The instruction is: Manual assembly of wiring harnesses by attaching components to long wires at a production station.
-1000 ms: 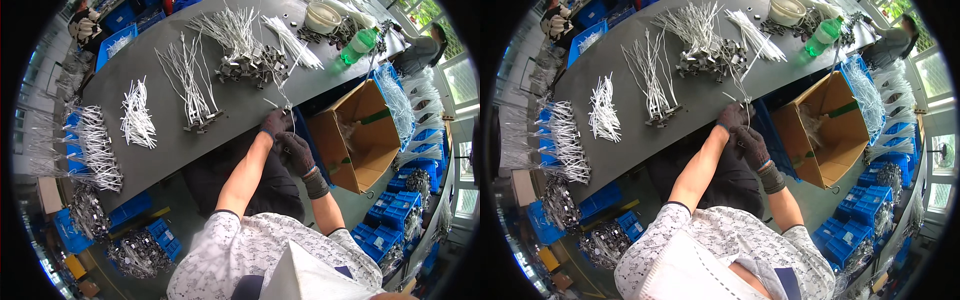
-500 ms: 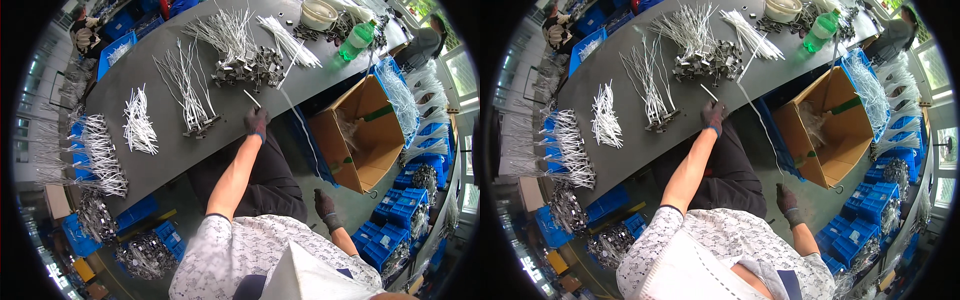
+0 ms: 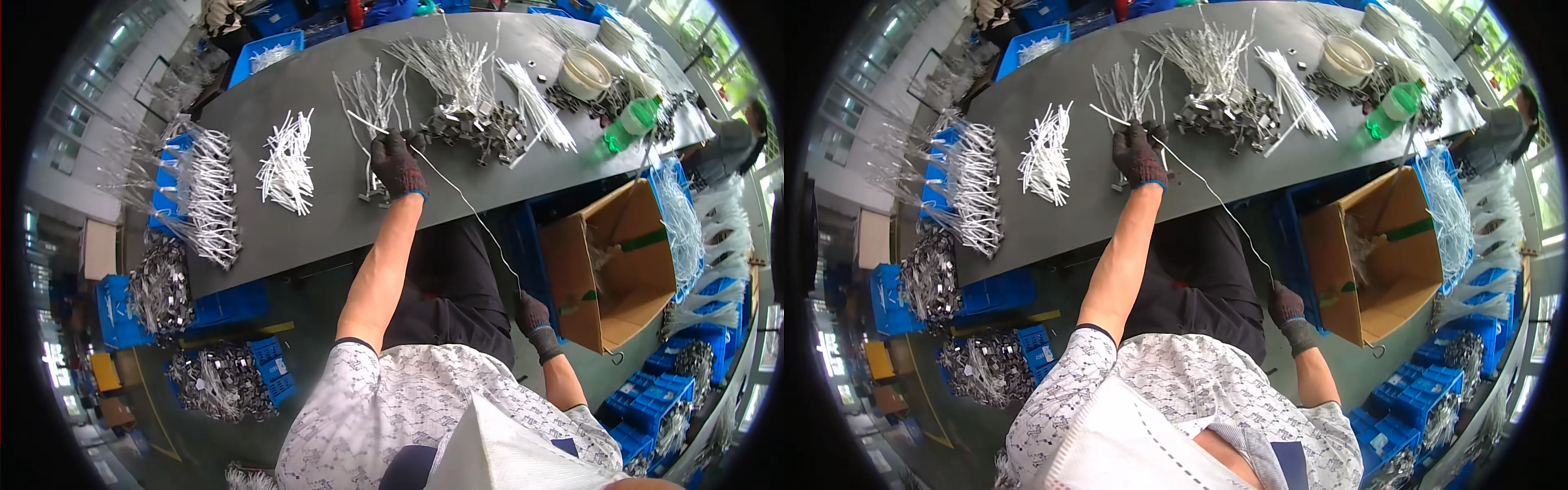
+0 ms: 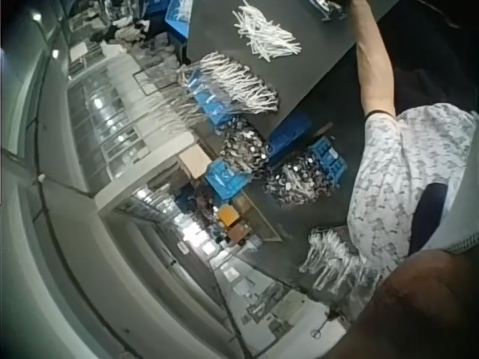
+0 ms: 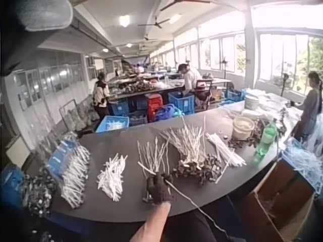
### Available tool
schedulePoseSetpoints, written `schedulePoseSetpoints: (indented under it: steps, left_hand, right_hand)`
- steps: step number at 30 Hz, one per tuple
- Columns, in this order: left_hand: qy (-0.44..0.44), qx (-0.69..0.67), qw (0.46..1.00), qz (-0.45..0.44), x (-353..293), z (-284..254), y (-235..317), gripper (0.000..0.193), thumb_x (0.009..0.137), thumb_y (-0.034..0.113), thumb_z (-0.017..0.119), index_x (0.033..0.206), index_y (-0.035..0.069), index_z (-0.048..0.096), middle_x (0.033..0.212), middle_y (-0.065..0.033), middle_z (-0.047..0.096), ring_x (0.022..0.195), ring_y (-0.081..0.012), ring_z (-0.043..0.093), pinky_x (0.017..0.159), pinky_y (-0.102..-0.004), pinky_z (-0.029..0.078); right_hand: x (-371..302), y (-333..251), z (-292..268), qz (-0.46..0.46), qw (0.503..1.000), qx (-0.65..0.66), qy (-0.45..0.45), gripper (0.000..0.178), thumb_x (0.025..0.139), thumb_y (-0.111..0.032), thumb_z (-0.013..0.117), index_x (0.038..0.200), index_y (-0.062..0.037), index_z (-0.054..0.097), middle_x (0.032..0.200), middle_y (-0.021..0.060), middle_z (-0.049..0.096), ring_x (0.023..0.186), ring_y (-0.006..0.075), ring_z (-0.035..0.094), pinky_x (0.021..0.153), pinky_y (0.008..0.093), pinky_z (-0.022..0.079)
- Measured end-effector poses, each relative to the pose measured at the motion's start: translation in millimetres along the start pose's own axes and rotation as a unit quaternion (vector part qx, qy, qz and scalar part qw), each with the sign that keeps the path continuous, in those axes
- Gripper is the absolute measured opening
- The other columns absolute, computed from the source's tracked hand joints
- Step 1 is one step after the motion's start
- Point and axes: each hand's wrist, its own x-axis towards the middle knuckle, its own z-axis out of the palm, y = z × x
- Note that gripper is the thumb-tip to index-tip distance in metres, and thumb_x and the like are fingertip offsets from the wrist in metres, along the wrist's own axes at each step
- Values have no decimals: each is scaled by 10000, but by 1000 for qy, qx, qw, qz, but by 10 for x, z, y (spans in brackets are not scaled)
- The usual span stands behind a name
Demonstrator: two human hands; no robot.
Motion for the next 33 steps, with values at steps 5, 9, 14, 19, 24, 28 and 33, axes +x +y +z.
schedulePoseSetpoints:
  steps: [5, 9, 14, 19, 24, 28, 33]
  left_hand:
    - [-31, 28, 998, -41, -34, -104, 66, 129, 1034, 150, 571, 997, 26, 566, 828, -120, 687, 643, -231, 687, 594, -383, 603]
    - [-19, -7, 991, -131, -21, -179, -68, 126, 1018, 158, 606, 1023, 40, 563, 848, -113, 684, 699, -252, 711, 658, -421, 644]
    - [64, -61, 988, -127, 117, -181, -167, 109, 1006, 145, 597, 1026, 45, 558, 845, -111, 671, 701, -268, 714, 669, -457, 652]
    - [89, -66, 991, -77, 73, -103, -104, 113, 1013, 135, 567, 1031, 29, 534, 813, -114, 631, 674, -295, 704, 663, -485, 652]
    - [93, -66, 990, -78, 36, -37, -54, 128, 1024, 150, 562, 1044, 28, 528, 815, -118, 631, 671, -293, 702, 660, -488, 650]
    - [94, -72, 990, -73, -13, 46, -59, 121, 1029, 153, 556, 1049, 36, 536, 815, -112, 632, 686, -291, 707, 660, -486, 650]
    - [-2, -11, 996, -91, -229, 1, -100, 119, 1020, 156, 588, 1031, 39, 568, 816, -96, 664, 716, -247, 714, 691, -430, 645]
  right_hand:
    - [84, -226, 27, 31, 999, 12, -30, 263, 975, -280, 547, 1177, -147, 651, 1008, 183, 717, 951, 410, 685, 762, 486, 551]
    - [110, -368, -59, 17, 1000, 23, -13, 234, 993, -299, 530, 1126, -133, 628, 984, 192, 706, 938, 425, 676, 749, 501, 538]
    - [37, -249, -72, 33, 999, -8, -29, 193, 996, -257, 510, 1071, -107, 605, 979, 202, 696, 925, 434, 670, 740, 507, 531]
    - [-16, -231, -33, 25, 999, 2, -28, 193, 997, -218, 496, 1106, -109, 612, 958, 194, 697, 926, 428, 673, 741, 497, 539]
    - [1, -189, 32, 29, 999, 24, -20, 245, 1013, -270, 479, 1144, -132, 635, 1003, 191, 706, 952, 425, 672, 764, 505, 540]
    - [-72, -171, 19, 27, 999, 37, 4, 276, 1040, -324, 460, 1148, -152, 647, 1014, 193, 708, 960, 431, 668, 777, 518, 536]
    - [-64, -189, -3, 2, 999, 43, 18, 249, 1030, -304, 479, 1126, -144, 643, 994, 197, 701, 936, 434, 669, 752, 511, 538]
